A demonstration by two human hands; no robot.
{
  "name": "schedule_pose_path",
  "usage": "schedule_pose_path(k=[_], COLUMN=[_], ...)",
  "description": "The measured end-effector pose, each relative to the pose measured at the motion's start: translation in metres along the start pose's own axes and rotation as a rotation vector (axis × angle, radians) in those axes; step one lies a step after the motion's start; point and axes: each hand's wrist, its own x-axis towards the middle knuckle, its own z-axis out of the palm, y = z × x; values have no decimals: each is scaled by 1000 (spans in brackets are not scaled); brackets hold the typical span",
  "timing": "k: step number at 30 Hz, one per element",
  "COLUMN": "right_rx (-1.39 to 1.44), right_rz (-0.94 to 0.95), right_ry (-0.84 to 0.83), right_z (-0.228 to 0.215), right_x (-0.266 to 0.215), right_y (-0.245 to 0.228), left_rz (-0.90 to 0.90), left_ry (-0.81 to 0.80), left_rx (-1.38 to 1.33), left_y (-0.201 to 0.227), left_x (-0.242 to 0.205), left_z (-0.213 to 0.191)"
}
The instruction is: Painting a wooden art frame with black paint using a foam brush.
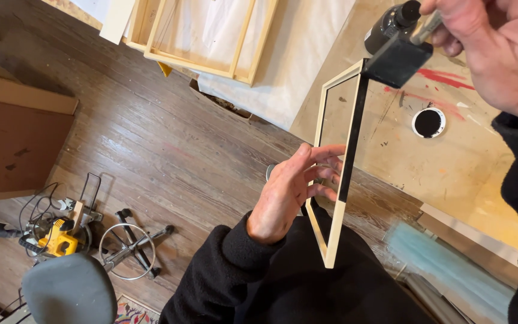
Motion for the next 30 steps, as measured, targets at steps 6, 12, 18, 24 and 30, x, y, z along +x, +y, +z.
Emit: schedule_pose_path(k=[6,12,18,24,30], right_rx=[-52,-97,-36,-123,-623], right_rz=[-38,-59,13,-348,-806], right_ry=[45,44,48,103,-52], right_z=[-8,-7,0,1,15], right_x=[1,0,-4,-22,-33], right_y=[17,13,4,-11,-66], left_rz=[-13,-14,-6,-10,-6], left_ry=[2,-5,-26,-5,-18], left_rx=[-15,-4,-6,-31,-22], left_y=[2,3,4,3,5], left_x=[3,2,0,2,6], left_z=[0,0,0,0,1])
